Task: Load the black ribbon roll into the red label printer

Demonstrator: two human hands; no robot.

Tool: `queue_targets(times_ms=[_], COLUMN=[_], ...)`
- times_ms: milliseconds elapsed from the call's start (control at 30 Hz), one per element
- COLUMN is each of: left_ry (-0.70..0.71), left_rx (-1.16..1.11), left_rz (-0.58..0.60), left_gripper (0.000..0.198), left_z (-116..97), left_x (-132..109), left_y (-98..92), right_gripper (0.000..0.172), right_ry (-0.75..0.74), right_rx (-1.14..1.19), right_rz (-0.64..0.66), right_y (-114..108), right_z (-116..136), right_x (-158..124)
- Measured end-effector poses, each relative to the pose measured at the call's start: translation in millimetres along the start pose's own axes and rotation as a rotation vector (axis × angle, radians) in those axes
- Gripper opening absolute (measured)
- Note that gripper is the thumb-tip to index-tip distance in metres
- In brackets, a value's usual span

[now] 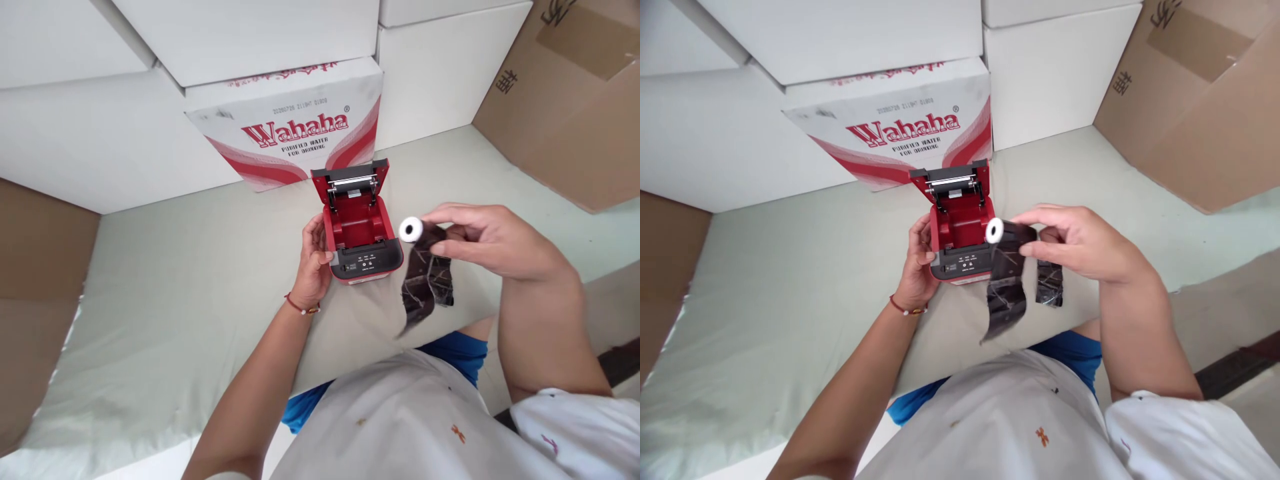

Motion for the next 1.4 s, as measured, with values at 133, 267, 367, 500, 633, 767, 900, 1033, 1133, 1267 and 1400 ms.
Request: queue_targets(times_ms=[133, 267, 367, 500, 633, 767, 900, 1033, 1133, 1267, 1400], left_ry=[0.012, 0.017, 0.018, 0.017, 0.026, 0.022, 0.028, 0.024, 0.029, 0.026, 0.034], left_rx=[0.008, 0.017, -0.004, -0.039, -0.069, -0.066, -0.07, -0.064, -0.055, -0.061, -0.045], left_rz=[-0.005, -0.014, -0.009, -0.003, 0.007, -0.003, -0.004, 0.014, 0.011, 0.004, -0.008], left_gripper=[0.081, 0.081, 0.08, 0.077, 0.077, 0.078, 0.078, 0.078, 0.076, 0.075, 0.075], left_z=[-1.1, -0.1, 1.6, 3.4, 4.5, 6.3, 5.9, 4.8, 3.5, 4.1, 2.6], left_x=[-1.2, -2.3, -2.1, -0.2, 2.0, 3.4, 3.5, 2.7, 1.6, 0.9, -0.2], left_y=[0.9, -0.8, -2.0, -2.1, -2.4, -4.3, -4.3, -2.3, -2.3, -2.3, -2.5], right_gripper=[0.035, 0.028, 0.03, 0.035, 0.034, 0.035, 0.037, 0.033, 0.034, 0.032, 0.028], right_ry=[-0.095, 0.007, 0.099, 0.117, 0.191, 0.195, 0.165, 0.12, -0.034, -0.372, -0.567], right_rx=[-0.289, -0.78, -0.911, -0.927, -0.947, -0.937, -0.918, -0.886, -0.756, -0.505, -0.523], right_rz=[0.064, 0.167, 0.255, 0.304, 0.309, 0.321, 0.299, 0.271, 0.219, 0.078, -0.019], right_y=[29.7, 58.0, 73.8, 85.4, 83.2, 85.8, 92.6, 94.7, 90.2, 80.0, 87.4], right_z=[20.9, 28.7, 29.9, 30.2, 23.4, 17.0, 7.5, 1.2, 10.1, 40.8, 60.4], right_x=[45.6, 78.6, 91.0, 98.5, 102.9, 113.7, 120.7, 115.7, 101.5, 57.6, 7.7])
Point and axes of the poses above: each hand's wrist, its own x-axis towards the middle knuckle, its own y-axis out of the palm, z = x × y, the point moved 9 cm from there along x, towards the middle knuckle, and after that the axes turned 12 degrees about -y, right-handed, at the moved point
